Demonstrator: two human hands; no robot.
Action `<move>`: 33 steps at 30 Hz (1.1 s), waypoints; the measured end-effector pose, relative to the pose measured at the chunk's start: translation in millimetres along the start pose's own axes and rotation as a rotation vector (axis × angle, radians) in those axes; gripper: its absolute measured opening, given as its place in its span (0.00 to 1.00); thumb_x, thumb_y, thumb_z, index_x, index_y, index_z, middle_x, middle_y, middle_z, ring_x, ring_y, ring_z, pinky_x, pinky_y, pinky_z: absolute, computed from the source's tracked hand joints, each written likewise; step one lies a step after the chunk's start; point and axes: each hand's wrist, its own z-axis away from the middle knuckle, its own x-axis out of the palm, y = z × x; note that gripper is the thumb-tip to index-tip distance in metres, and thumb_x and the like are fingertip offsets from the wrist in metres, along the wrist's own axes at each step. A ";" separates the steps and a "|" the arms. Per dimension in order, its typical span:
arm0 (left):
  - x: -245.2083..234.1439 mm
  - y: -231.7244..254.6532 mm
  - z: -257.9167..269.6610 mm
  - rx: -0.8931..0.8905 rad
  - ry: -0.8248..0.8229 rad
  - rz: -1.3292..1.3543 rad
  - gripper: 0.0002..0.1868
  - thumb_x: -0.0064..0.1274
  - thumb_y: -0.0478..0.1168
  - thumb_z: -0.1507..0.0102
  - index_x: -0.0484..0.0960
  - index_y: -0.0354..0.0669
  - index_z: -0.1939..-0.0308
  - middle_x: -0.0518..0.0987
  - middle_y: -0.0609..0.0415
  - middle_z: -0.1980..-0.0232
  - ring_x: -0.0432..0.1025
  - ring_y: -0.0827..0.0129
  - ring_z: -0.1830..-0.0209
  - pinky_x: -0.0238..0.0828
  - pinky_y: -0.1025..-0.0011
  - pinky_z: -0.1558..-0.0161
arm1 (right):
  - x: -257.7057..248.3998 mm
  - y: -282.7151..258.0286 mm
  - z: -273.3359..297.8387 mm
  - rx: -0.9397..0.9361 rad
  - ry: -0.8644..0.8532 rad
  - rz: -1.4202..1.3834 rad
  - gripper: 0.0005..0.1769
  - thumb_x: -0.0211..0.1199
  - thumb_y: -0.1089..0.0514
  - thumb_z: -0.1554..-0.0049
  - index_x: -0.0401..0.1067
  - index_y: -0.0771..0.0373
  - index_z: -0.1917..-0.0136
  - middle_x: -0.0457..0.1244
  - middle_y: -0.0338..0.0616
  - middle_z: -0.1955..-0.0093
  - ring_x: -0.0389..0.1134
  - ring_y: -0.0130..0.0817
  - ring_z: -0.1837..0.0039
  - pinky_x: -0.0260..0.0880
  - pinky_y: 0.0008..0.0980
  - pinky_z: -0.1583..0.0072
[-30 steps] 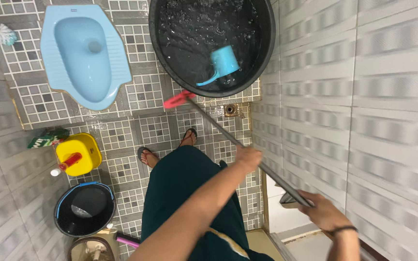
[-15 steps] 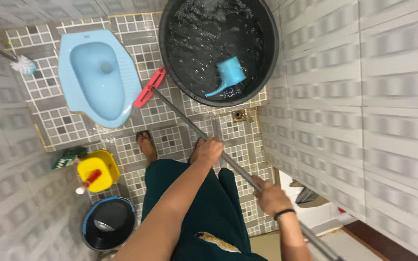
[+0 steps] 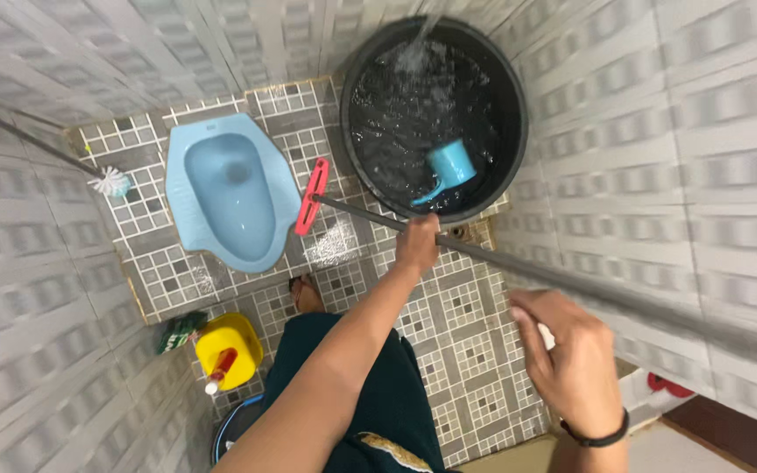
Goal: The person cleans the floor of a small bathroom using a long-handled brush, repeatedly scrubbing the tiles and the area around a blue squat toilet while water runs into a large black container.
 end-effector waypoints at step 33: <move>-147.1 -81.4 -192.2 -0.354 0.765 0.345 0.14 0.60 0.44 0.46 0.75 0.37 0.69 0.77 0.38 0.65 0.72 0.42 0.61 0.68 0.53 0.61 | 150.9 -39.8 -287.3 -0.587 -0.250 -0.681 0.16 0.56 0.58 0.41 0.68 0.68 0.67 0.63 0.42 0.65 0.60 0.28 0.61 0.60 0.28 0.57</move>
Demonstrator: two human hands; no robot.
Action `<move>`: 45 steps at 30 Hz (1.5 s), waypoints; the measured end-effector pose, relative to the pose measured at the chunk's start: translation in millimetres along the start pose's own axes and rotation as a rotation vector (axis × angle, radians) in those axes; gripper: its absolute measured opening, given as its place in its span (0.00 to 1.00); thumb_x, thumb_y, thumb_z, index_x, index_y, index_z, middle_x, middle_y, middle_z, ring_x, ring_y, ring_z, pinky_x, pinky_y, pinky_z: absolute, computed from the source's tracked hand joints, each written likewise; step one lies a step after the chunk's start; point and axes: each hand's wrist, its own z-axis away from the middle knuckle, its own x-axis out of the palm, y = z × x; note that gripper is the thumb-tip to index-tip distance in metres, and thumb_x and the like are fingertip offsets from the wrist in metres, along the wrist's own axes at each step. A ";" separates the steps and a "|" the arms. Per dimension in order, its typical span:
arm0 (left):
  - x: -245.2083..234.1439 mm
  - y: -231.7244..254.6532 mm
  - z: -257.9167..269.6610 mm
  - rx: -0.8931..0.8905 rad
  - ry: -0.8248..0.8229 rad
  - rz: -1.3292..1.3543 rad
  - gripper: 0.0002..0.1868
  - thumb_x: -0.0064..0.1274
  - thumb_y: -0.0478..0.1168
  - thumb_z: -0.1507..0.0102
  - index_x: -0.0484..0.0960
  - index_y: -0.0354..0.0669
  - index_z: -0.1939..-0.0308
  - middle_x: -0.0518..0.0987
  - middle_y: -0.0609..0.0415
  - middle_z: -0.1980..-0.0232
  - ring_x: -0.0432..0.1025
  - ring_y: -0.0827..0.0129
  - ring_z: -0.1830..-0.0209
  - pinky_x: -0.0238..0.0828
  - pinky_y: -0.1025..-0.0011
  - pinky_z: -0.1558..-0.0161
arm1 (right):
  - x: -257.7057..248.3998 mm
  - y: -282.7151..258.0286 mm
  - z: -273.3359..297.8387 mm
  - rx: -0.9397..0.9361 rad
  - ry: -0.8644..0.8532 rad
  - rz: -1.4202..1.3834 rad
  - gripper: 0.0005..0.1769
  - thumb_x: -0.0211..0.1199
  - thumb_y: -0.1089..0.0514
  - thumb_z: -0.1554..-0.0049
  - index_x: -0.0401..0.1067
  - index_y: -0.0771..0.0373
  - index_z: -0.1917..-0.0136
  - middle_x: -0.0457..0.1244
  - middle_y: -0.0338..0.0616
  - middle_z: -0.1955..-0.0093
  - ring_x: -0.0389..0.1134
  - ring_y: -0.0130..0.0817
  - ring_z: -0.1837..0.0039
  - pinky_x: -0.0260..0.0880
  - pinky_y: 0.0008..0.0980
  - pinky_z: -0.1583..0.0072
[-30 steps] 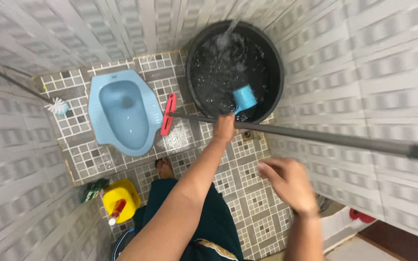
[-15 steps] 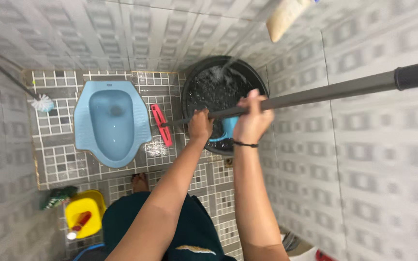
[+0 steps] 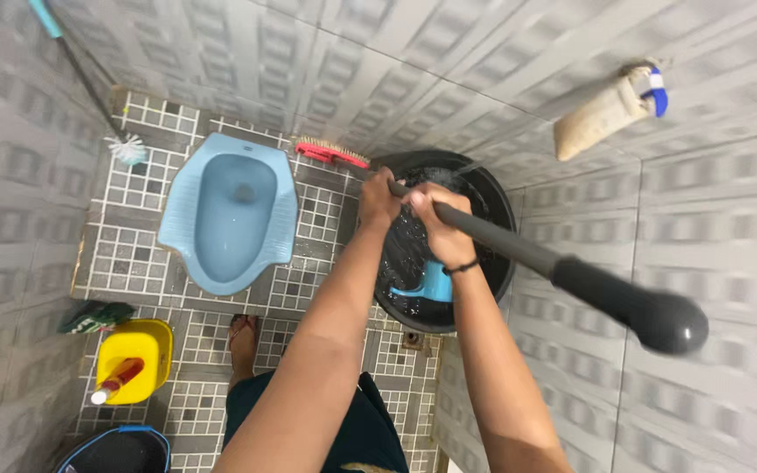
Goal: The person cleans the floor of a small bathroom using a long-handled brush, repeatedly scrubbing the tiles and the area around a blue squat toilet while water runs into a large black container.
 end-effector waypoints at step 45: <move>-195.7 -159.2 -59.4 0.257 0.492 0.343 0.08 0.57 0.36 0.46 0.73 0.42 0.67 0.79 0.51 0.67 0.76 0.56 0.66 0.72 0.63 0.63 | 240.7 -90.7 -24.0 -0.118 -0.165 0.105 0.14 0.60 0.58 0.41 0.66 0.70 0.65 0.64 0.49 0.63 0.65 0.38 0.60 0.65 0.32 0.53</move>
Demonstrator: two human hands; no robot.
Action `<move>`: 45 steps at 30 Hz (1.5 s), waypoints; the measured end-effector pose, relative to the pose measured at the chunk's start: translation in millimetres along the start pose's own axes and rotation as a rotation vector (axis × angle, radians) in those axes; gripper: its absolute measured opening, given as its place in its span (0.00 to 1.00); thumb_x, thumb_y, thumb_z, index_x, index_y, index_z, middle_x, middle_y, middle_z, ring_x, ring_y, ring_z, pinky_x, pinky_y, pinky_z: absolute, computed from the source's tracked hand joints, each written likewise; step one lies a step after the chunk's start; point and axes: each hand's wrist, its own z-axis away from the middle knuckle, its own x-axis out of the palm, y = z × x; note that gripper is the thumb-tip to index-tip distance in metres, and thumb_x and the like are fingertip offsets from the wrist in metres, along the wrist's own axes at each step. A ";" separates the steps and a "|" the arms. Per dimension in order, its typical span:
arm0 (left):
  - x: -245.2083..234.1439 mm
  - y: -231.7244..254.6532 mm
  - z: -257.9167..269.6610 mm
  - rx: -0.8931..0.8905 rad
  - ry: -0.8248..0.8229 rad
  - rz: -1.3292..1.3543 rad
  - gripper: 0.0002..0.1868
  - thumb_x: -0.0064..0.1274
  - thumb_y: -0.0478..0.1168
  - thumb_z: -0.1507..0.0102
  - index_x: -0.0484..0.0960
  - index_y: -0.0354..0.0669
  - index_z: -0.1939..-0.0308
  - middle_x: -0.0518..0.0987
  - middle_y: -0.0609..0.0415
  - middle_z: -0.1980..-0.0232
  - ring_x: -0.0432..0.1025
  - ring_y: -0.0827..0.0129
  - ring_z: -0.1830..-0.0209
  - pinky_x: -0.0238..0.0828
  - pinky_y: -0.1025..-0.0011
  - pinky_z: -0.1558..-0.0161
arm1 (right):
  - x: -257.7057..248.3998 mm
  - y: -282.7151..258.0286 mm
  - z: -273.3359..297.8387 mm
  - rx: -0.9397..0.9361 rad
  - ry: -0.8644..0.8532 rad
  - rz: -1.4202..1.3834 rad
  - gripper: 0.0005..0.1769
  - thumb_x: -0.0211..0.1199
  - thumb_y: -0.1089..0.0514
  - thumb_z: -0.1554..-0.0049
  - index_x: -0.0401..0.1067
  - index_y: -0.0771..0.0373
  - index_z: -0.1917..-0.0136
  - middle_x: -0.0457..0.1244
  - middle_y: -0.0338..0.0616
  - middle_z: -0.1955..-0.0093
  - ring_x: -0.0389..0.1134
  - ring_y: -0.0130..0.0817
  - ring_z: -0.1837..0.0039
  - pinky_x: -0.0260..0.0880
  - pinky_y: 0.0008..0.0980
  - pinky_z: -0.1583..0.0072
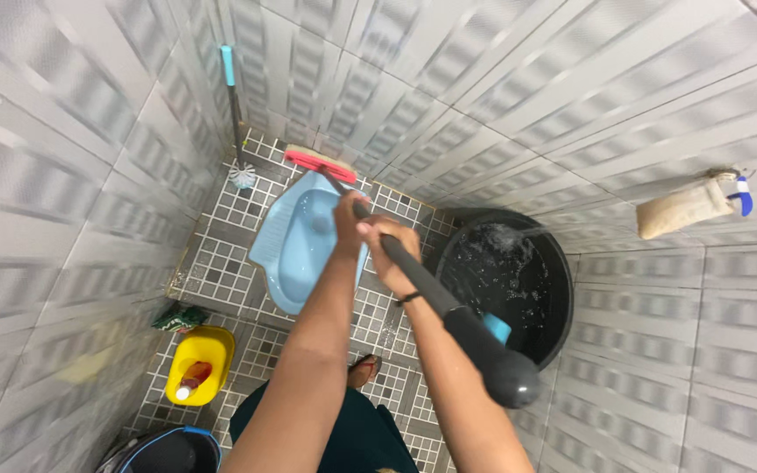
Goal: The person cleans the floor of a small bathroom using a long-handled brush, repeatedly scrubbing the tiles and the area around a blue squat toilet while water runs into a large black container.
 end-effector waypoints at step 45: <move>53.9 119.5 -17.6 0.633 -0.143 -0.151 0.28 0.62 0.31 0.63 0.78 0.39 0.58 0.77 0.42 0.56 0.69 0.45 0.51 0.61 0.52 0.45 | -161.8 -85.1 55.1 0.093 0.379 -0.118 0.08 0.61 0.59 0.46 0.78 0.64 0.62 0.70 0.45 0.57 0.69 0.31 0.53 0.69 0.30 0.49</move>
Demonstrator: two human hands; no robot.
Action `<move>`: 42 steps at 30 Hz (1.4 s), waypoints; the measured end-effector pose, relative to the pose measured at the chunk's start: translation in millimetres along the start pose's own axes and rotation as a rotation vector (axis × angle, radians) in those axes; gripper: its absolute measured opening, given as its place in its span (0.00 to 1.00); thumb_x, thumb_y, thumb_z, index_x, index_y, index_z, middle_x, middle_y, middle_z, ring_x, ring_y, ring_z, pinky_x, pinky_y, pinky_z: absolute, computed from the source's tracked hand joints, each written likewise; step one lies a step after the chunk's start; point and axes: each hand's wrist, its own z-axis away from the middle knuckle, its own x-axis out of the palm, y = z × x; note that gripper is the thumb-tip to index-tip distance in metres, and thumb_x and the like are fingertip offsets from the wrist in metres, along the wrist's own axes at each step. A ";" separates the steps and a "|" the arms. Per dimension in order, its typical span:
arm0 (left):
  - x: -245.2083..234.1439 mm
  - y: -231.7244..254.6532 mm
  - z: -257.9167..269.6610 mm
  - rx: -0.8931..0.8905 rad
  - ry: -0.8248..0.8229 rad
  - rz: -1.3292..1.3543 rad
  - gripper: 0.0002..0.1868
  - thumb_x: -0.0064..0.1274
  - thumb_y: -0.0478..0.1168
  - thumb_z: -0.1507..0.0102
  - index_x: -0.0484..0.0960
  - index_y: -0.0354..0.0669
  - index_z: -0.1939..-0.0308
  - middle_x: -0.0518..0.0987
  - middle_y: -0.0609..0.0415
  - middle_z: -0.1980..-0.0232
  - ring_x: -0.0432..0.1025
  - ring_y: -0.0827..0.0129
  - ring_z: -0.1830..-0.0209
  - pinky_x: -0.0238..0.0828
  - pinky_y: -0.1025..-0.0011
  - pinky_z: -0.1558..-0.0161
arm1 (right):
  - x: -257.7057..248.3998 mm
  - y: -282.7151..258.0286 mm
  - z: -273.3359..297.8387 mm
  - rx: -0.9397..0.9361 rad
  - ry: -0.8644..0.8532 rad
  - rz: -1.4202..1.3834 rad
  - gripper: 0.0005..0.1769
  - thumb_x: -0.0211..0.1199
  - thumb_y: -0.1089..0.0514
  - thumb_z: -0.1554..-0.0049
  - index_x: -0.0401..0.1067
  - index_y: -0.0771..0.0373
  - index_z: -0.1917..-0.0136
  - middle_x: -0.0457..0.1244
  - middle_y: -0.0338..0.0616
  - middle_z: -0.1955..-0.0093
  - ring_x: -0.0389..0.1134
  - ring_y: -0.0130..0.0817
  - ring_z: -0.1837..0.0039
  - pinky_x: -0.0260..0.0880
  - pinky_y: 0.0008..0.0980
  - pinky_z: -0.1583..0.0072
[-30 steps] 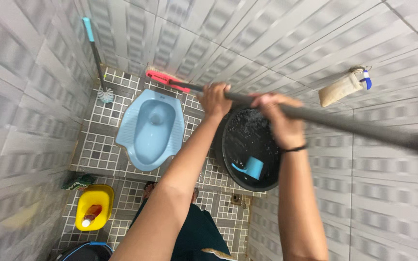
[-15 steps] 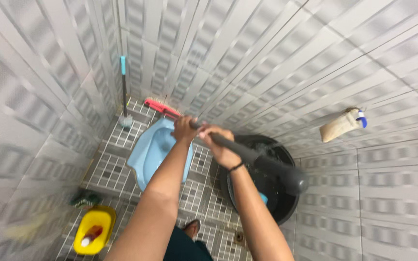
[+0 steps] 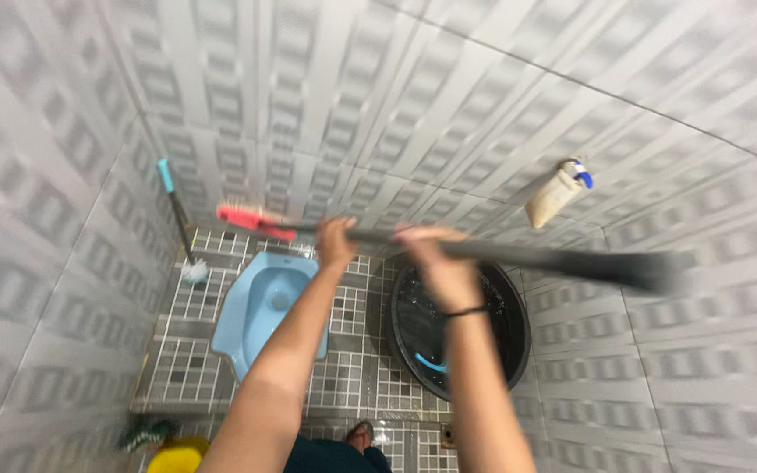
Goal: The person cleans the floor of a small bathroom using a long-handled brush, repeatedly scrubbing the tiles and the area around a blue squat toilet while water runs into a large black container.
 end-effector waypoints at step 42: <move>79.1 112.3 57.1 -0.320 -0.699 -0.052 0.14 0.58 0.32 0.55 0.81 0.42 0.64 0.80 0.47 0.62 0.73 0.52 0.57 0.71 0.57 0.59 | -122.8 78.6 73.7 -0.007 0.104 -0.391 0.06 0.58 0.66 0.44 0.71 0.63 0.64 0.68 0.53 0.55 0.67 0.49 0.38 0.62 0.50 0.33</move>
